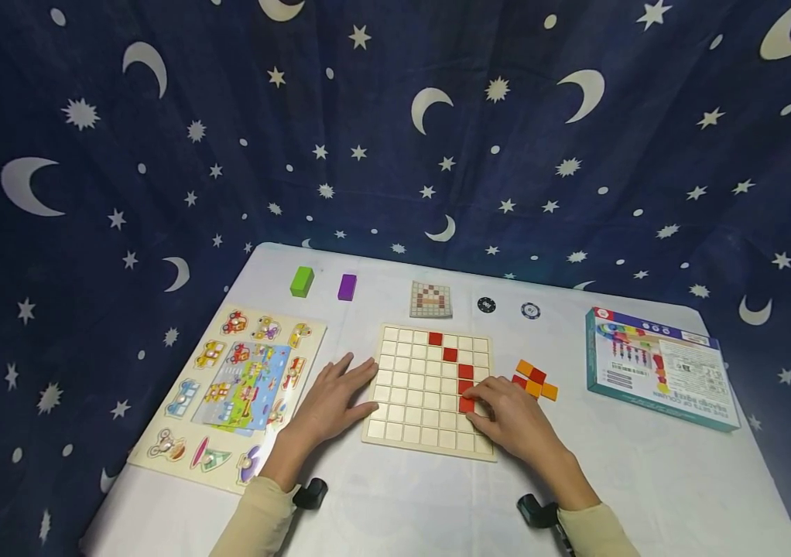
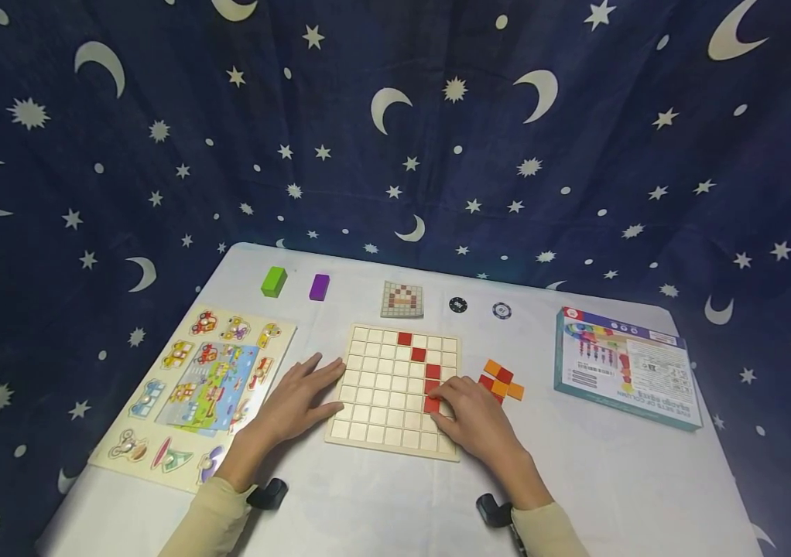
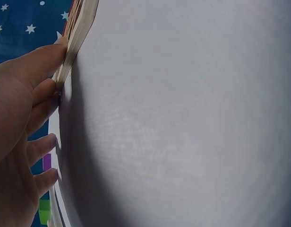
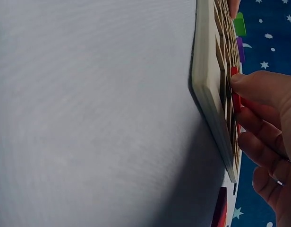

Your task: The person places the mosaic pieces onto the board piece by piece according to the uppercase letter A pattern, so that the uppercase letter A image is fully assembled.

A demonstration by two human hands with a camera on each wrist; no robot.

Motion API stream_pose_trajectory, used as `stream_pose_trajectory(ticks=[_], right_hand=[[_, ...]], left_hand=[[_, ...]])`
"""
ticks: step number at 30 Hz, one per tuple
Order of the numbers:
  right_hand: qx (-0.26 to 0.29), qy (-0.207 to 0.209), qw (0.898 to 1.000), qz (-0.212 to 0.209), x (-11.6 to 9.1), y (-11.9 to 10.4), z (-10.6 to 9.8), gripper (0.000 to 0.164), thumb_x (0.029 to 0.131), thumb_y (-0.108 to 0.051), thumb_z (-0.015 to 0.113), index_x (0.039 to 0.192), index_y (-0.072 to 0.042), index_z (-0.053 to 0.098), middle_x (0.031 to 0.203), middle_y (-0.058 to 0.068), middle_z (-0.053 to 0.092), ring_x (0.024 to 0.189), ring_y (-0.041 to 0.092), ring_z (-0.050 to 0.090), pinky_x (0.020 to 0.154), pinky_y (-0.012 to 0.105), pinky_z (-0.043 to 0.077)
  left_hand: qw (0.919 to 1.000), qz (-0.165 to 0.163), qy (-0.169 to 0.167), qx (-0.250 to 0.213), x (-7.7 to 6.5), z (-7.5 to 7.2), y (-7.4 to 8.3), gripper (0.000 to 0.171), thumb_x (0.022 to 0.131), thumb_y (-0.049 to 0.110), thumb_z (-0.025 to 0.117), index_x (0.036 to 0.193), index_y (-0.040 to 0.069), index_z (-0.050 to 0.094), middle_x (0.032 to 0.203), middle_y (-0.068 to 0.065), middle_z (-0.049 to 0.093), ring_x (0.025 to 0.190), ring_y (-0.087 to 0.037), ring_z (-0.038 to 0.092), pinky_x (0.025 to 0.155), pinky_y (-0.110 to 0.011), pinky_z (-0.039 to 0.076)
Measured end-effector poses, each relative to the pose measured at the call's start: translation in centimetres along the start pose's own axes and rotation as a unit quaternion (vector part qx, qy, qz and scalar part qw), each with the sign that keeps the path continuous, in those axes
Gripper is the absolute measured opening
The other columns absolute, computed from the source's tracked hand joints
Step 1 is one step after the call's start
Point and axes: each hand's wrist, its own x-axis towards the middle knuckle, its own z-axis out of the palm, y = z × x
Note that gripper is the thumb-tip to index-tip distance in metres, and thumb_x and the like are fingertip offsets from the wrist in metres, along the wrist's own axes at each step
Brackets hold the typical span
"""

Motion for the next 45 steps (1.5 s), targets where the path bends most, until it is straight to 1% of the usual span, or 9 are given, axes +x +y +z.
stream_pose_trajectory(ticks=[7, 15, 21, 26, 30, 34, 36, 38, 45], right_hand=[[-0.009, 0.003, 1.000, -0.006, 0.1, -0.2, -0.1, 0.034, 0.084, -0.032, 0.091, 0.115, -0.022, 0.082, 0.110, -0.006, 0.075, 0.091, 0.010, 0.056, 0.080, 0.032, 0.057], [-0.014, 0.012, 1.000, -0.008, 0.0, -0.3, -0.1, 0.033, 0.084, -0.030, 0.091, 0.115, -0.022, 0.082, 0.108, -0.006, 0.074, 0.089, 0.009, 0.055, 0.076, 0.029, 0.054], [-0.021, 0.013, 1.000, -0.005, 0.0, -0.4, -0.1, 0.033, 0.083, -0.032, 0.092, 0.113, -0.022, 0.082, 0.109, -0.006, 0.075, 0.091, 0.010, 0.058, 0.079, 0.031, 0.057], [-0.021, 0.011, 1.000, 0.000, 0.0, -0.3, 0.0, 0.032, 0.084, -0.032, 0.092, 0.113, -0.022, 0.082, 0.109, -0.005, 0.075, 0.092, 0.012, 0.059, 0.080, 0.032, 0.057], [-0.018, 0.013, 1.000, 0.007, -0.1, 0.0, -0.2, 0.033, 0.084, -0.031, 0.091, 0.114, -0.020, 0.082, 0.109, -0.004, 0.075, 0.093, 0.012, 0.060, 0.081, 0.033, 0.058], [-0.015, 0.020, 1.000, 0.017, -0.4, 0.7, -0.6, 0.035, 0.085, -0.030, 0.091, 0.116, -0.019, 0.081, 0.109, -0.004, 0.075, 0.091, 0.011, 0.059, 0.079, 0.032, 0.057], [-0.008, 0.024, 0.999, 0.023, -0.5, 1.3, -0.9, 0.034, 0.085, -0.029, 0.091, 0.116, -0.019, 0.081, 0.108, -0.004, 0.074, 0.088, 0.011, 0.058, 0.075, 0.031, 0.055], [-0.006, 0.029, 0.999, 0.029, -0.7, 2.0, -1.3, 0.033, 0.086, -0.028, 0.090, 0.116, -0.019, 0.081, 0.106, -0.003, 0.074, 0.087, 0.011, 0.058, 0.074, 0.032, 0.053], [0.000, 0.049, 0.997, 0.056, -1.2, 5.0, -2.7, 0.030, 0.091, -0.024, 0.085, 0.118, -0.013, 0.079, 0.110, 0.006, 0.076, 0.096, 0.023, 0.063, 0.083, 0.047, 0.057]], left_hand=[[1.0000, -0.001, 0.000, 0.000, 0.1, 0.0, 0.0, 0.070, 0.099, 0.042, 0.074, 0.159, 0.015, 0.052, 0.167, -0.003, 0.049, 0.162, -0.042, 0.032, 0.132, -0.068, 0.024], [1.0000, -0.003, -0.005, -0.002, 0.1, 0.0, 0.1, 0.070, 0.099, 0.042, 0.074, 0.160, 0.015, 0.051, 0.168, -0.003, 0.049, 0.163, -0.042, 0.031, 0.133, -0.067, 0.023], [1.0000, -0.001, -0.002, -0.002, 0.0, -0.1, 0.1, 0.070, 0.099, 0.042, 0.074, 0.160, 0.015, 0.051, 0.167, -0.003, 0.049, 0.162, -0.042, 0.032, 0.132, -0.068, 0.024], [1.0000, 0.001, -0.001, -0.004, 0.0, 0.0, 0.1, 0.070, 0.099, 0.042, 0.074, 0.160, 0.014, 0.051, 0.167, -0.004, 0.049, 0.162, -0.043, 0.032, 0.132, -0.068, 0.024], [1.0000, 0.002, 0.000, -0.003, 0.0, 0.0, 0.1, 0.070, 0.099, 0.042, 0.073, 0.160, 0.014, 0.051, 0.167, -0.004, 0.049, 0.162, -0.043, 0.032, 0.132, -0.068, 0.023], [1.0000, 0.003, -0.001, -0.001, 0.0, 0.0, 0.0, 0.070, 0.099, 0.042, 0.073, 0.159, 0.014, 0.051, 0.167, -0.003, 0.049, 0.162, -0.043, 0.032, 0.132, -0.067, 0.023], [1.0000, 0.003, -0.001, -0.002, 0.0, 0.0, 0.0, 0.070, 0.099, 0.042, 0.074, 0.159, 0.014, 0.051, 0.167, -0.003, 0.049, 0.162, -0.042, 0.032, 0.132, -0.067, 0.024], [1.0000, 0.003, 0.000, -0.001, 0.0, 0.0, 0.0, 0.070, 0.099, 0.042, 0.074, 0.159, 0.014, 0.052, 0.167, -0.003, 0.049, 0.162, -0.042, 0.032, 0.132, -0.067, 0.024], [1.0000, 0.001, 0.000, -0.004, 0.1, 0.1, -0.1, 0.070, 0.099, 0.042, 0.073, 0.160, 0.015, 0.051, 0.168, -0.003, 0.049, 0.162, -0.042, 0.032, 0.132, -0.067, 0.024]])
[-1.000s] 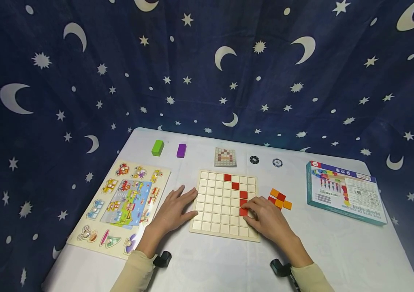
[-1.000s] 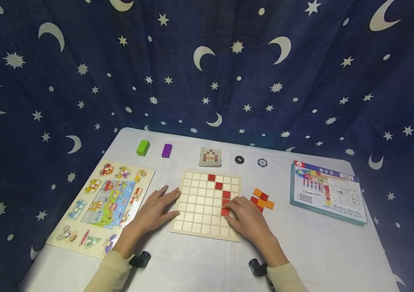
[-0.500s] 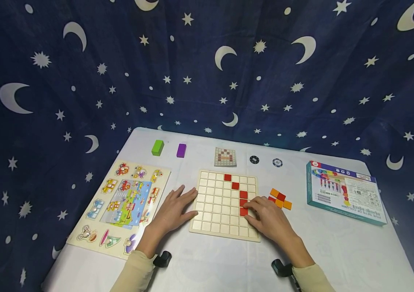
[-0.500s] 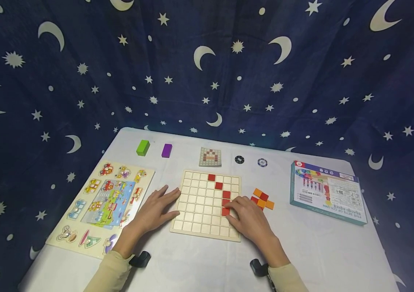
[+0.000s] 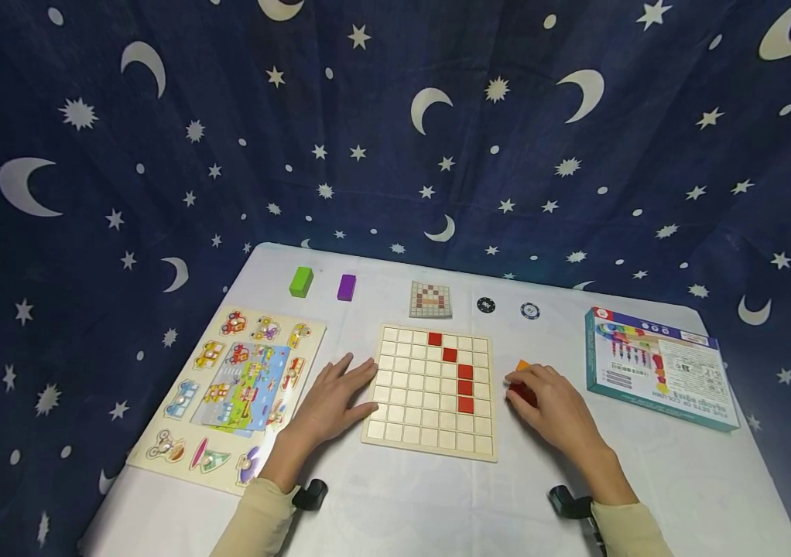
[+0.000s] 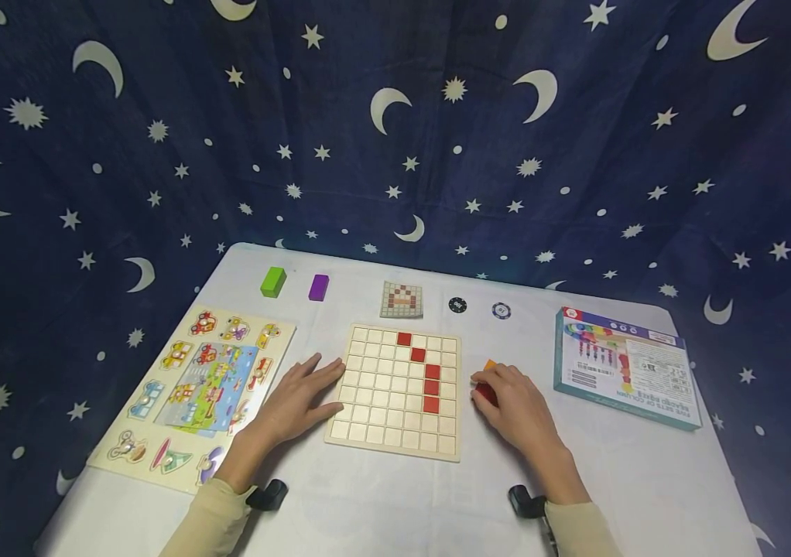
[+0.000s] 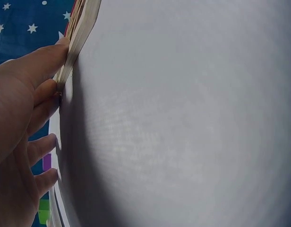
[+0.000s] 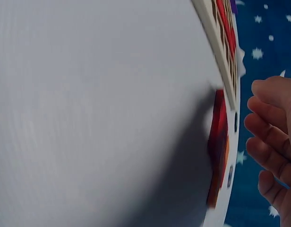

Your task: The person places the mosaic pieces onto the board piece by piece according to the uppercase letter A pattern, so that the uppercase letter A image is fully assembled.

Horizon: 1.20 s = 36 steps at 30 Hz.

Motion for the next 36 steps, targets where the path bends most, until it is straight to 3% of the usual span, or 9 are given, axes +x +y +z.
stream_pose_trajectory(ticks=[8, 14, 26, 36], right_hand=[[-0.009, 0.021, 0.999, 0.043, 0.3, 2.6, -1.1, 0.030, 0.094, -0.018, 0.081, 0.121, -0.005, 0.077, 0.117, 0.016, 0.073, 0.103, 0.033, 0.064, 0.090, 0.056, 0.059], [-0.028, -0.002, 0.997, 0.070, 0.9, 3.0, -1.6, 0.038, 0.094, -0.020, 0.081, 0.126, 0.001, 0.074, 0.121, 0.024, 0.071, 0.107, 0.040, 0.063, 0.095, 0.060, 0.060], [-0.046, -0.056, 0.993, 0.098, 1.6, 3.6, -1.4, 0.040, 0.093, -0.023, 0.083, 0.123, 0.004, 0.075, 0.117, 0.026, 0.072, 0.107, 0.041, 0.064, 0.098, 0.061, 0.059], [-0.045, -0.066, 0.991, 0.108, 1.8, 3.9, -1.6, 0.037, 0.095, -0.022, 0.081, 0.122, 0.003, 0.076, 0.117, 0.026, 0.072, 0.108, 0.043, 0.065, 0.096, 0.062, 0.059]], left_hand=[[1.0000, -0.001, 0.000, 0.003, 0.0, 0.0, 0.0, 0.069, 0.100, 0.040, 0.073, 0.159, 0.014, 0.052, 0.167, -0.004, 0.050, 0.162, -0.042, 0.033, 0.132, -0.067, 0.024], [1.0000, -0.005, -0.006, 0.003, 0.0, 0.0, 0.0, 0.070, 0.100, 0.041, 0.073, 0.160, 0.015, 0.050, 0.168, -0.003, 0.048, 0.163, -0.042, 0.031, 0.133, -0.067, 0.023], [1.0000, -0.003, -0.003, 0.000, 0.0, 0.0, 0.1, 0.070, 0.099, 0.042, 0.073, 0.160, 0.015, 0.051, 0.168, -0.003, 0.048, 0.163, -0.042, 0.031, 0.133, -0.067, 0.023], [1.0000, -0.001, -0.003, 0.001, -0.1, 0.0, 0.0, 0.070, 0.099, 0.043, 0.073, 0.160, 0.016, 0.050, 0.168, -0.002, 0.048, 0.163, -0.042, 0.031, 0.133, -0.067, 0.023]])
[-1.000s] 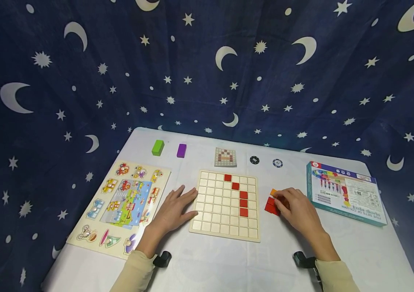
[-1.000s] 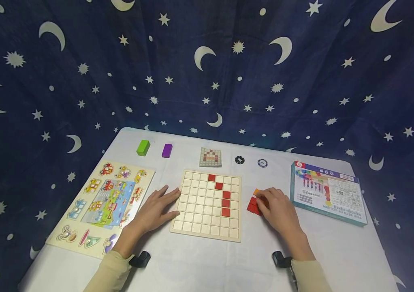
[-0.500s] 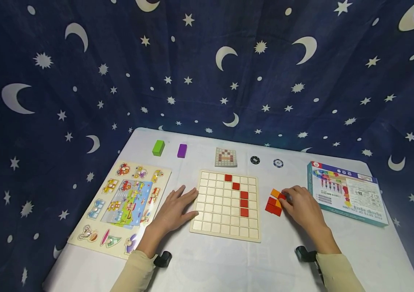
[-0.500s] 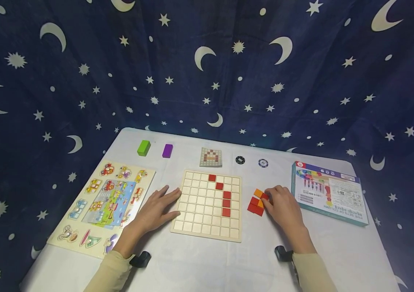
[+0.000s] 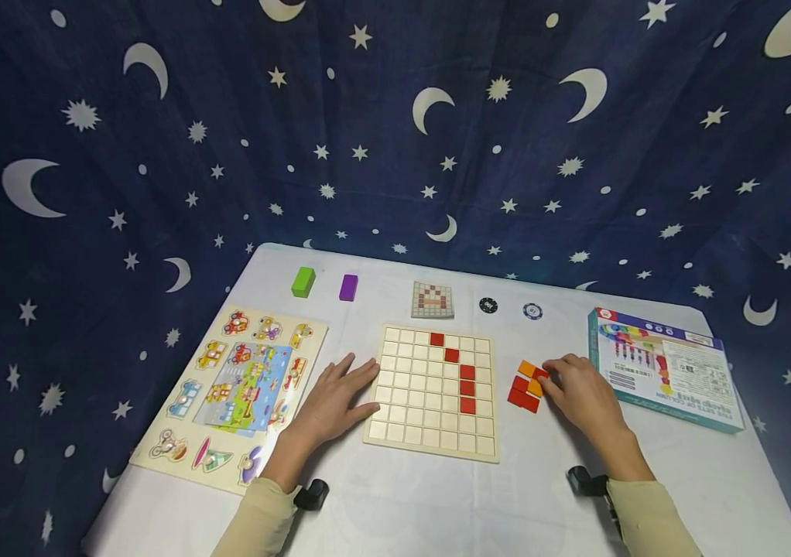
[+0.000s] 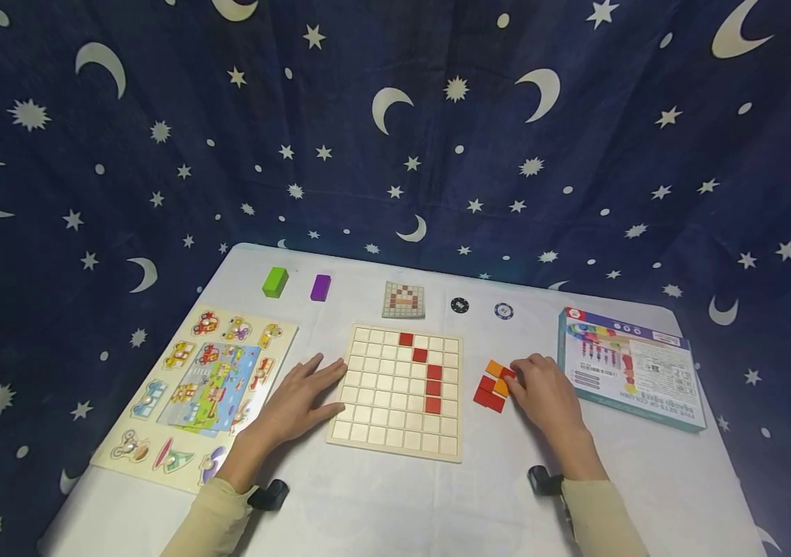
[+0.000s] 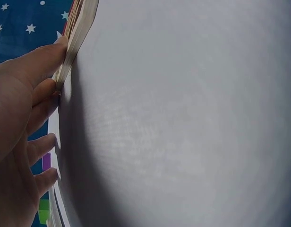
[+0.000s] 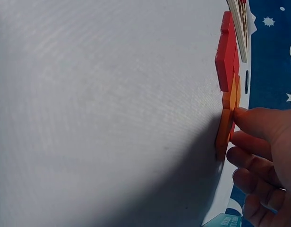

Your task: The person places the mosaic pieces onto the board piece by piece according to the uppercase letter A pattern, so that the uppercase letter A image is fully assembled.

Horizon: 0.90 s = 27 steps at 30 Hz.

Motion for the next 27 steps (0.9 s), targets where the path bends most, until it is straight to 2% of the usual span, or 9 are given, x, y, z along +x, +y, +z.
stream_pose_trajectory(ticks=[9, 16, 22, 27], right_hand=[[-0.011, 0.008, 1.000, -0.004, 0.20, 0.28, 0.23, 0.035, 0.094, -0.022, 0.081, 0.120, 0.003, 0.077, 0.115, 0.025, 0.073, 0.105, 0.041, 0.066, 0.092, 0.059, 0.061], [-0.015, -0.008, 1.000, 0.001, 0.46, 0.14, 0.06, 0.040, 0.091, -0.023, 0.084, 0.120, 0.003, 0.077, 0.116, 0.027, 0.072, 0.105, 0.042, 0.066, 0.091, 0.060, 0.060], [-0.023, -0.020, 1.000, -0.006, 0.65, 0.17, -0.30, 0.040, 0.088, -0.023, 0.087, 0.117, 0.002, 0.078, 0.110, 0.025, 0.074, 0.099, 0.041, 0.066, 0.088, 0.058, 0.061], [-0.025, -0.007, 1.000, -0.015, 0.68, -0.03, -0.41, 0.039, 0.087, -0.024, 0.088, 0.115, 0.002, 0.079, 0.108, 0.024, 0.076, 0.097, 0.039, 0.067, 0.088, 0.057, 0.061]], left_hand=[[1.0000, -0.001, 0.000, 0.000, 0.02, 0.01, 0.08, 0.070, 0.099, 0.043, 0.073, 0.160, 0.015, 0.051, 0.168, -0.002, 0.048, 0.163, -0.042, 0.031, 0.133, -0.067, 0.023], [1.0000, -0.002, 0.000, -0.004, -0.03, 0.04, 0.01, 0.070, 0.099, 0.042, 0.073, 0.160, 0.016, 0.051, 0.168, -0.002, 0.048, 0.163, -0.041, 0.031, 0.133, -0.067, 0.022], [1.0000, 0.000, 0.002, -0.003, 0.01, 0.15, -0.10, 0.069, 0.099, 0.041, 0.073, 0.160, 0.015, 0.051, 0.168, -0.002, 0.049, 0.163, -0.042, 0.031, 0.132, -0.068, 0.023], [1.0000, -0.001, 0.002, -0.002, 0.01, 0.11, -0.10, 0.069, 0.099, 0.042, 0.073, 0.160, 0.015, 0.051, 0.167, -0.002, 0.049, 0.163, -0.041, 0.031, 0.132, -0.068, 0.023]])
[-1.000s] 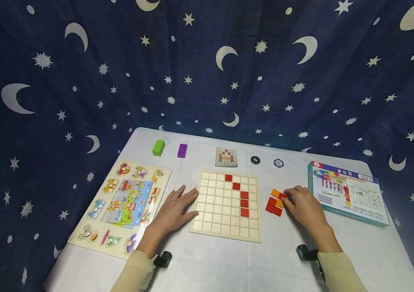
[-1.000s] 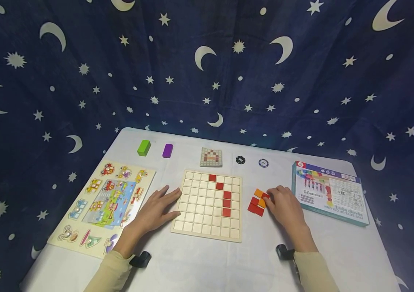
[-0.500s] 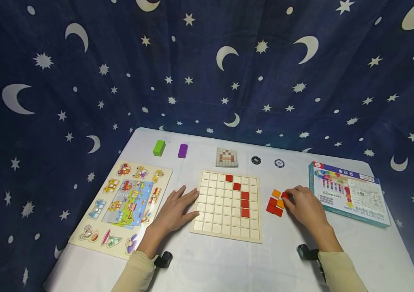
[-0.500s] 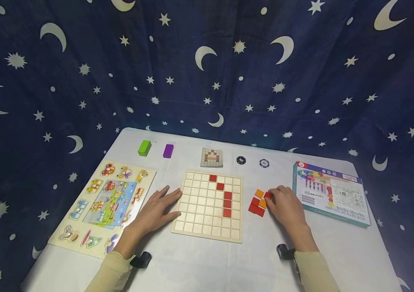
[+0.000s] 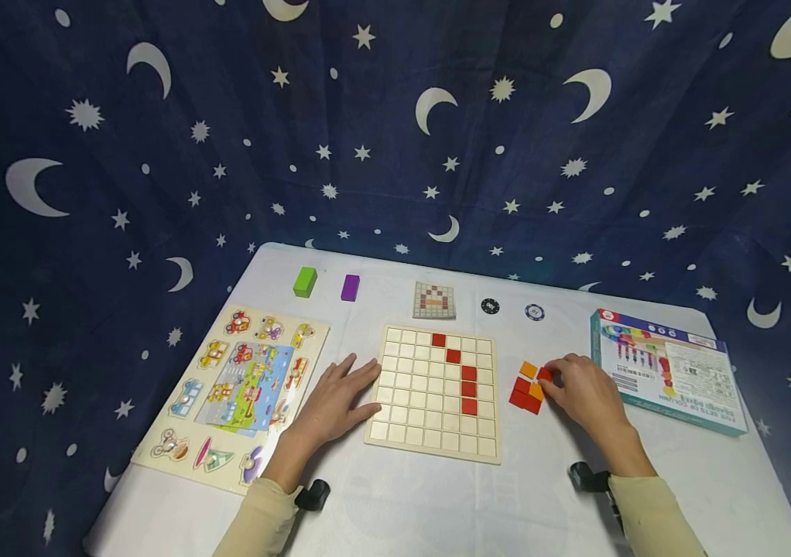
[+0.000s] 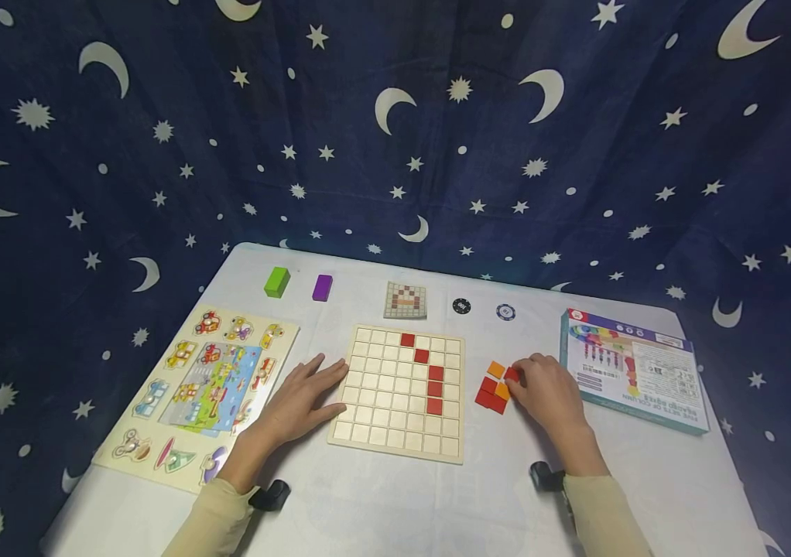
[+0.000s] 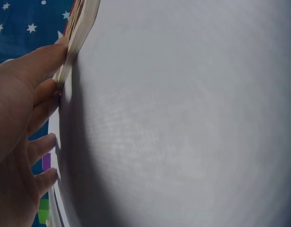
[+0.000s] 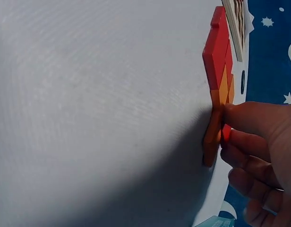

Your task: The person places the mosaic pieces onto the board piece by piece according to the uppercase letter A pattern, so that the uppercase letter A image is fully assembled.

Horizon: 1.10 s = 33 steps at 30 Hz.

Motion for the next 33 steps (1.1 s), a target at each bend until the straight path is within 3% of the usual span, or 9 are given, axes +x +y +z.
stream_pose_trajectory(ticks=[9, 15, 25, 33], right_hand=[[0.007, 0.045, 0.998, -0.031, 1.2, -2.0, -0.3, 0.040, 0.088, -0.027, 0.085, 0.115, 0.002, 0.080, 0.109, 0.022, 0.078, 0.096, 0.038, 0.070, 0.086, 0.057, 0.060], [0.010, 0.039, 0.998, -0.042, 2.6, -5.9, 0.4, 0.038, 0.089, -0.028, 0.085, 0.116, -0.002, 0.080, 0.111, 0.018, 0.079, 0.102, 0.036, 0.071, 0.094, 0.056, 0.058], [0.010, 0.031, 0.990, -0.139, 5.1, -12.5, 1.3, 0.033, 0.090, -0.033, 0.085, 0.114, -0.010, 0.082, 0.106, 0.008, 0.079, 0.100, 0.028, 0.071, 0.090, 0.048, 0.059], [0.026, 0.023, 0.984, -0.172, 6.5, -15.9, 2.1, 0.031, 0.092, -0.033, 0.083, 0.115, -0.011, 0.082, 0.108, 0.008, 0.079, 0.101, 0.027, 0.071, 0.093, 0.047, 0.059]], left_hand=[[1.0000, 0.000, 0.002, -0.001, 0.0, -0.1, 0.1, 0.069, 0.100, 0.042, 0.073, 0.160, 0.016, 0.051, 0.167, -0.002, 0.049, 0.163, -0.041, 0.031, 0.132, -0.068, 0.023], [1.0000, -0.002, -0.002, -0.004, 0.0, -0.1, 0.1, 0.069, 0.100, 0.042, 0.073, 0.160, 0.016, 0.051, 0.168, -0.002, 0.049, 0.163, -0.042, 0.030, 0.133, -0.068, 0.022], [1.0000, 0.000, -0.002, -0.003, 0.0, 0.0, 0.0, 0.069, 0.100, 0.044, 0.072, 0.160, 0.017, 0.051, 0.168, -0.001, 0.048, 0.163, -0.041, 0.030, 0.133, -0.066, 0.022], [1.0000, 0.003, -0.004, -0.003, -0.2, -0.1, -0.1, 0.069, 0.101, 0.044, 0.071, 0.160, 0.016, 0.050, 0.168, -0.001, 0.048, 0.163, -0.041, 0.030, 0.134, -0.066, 0.022]])
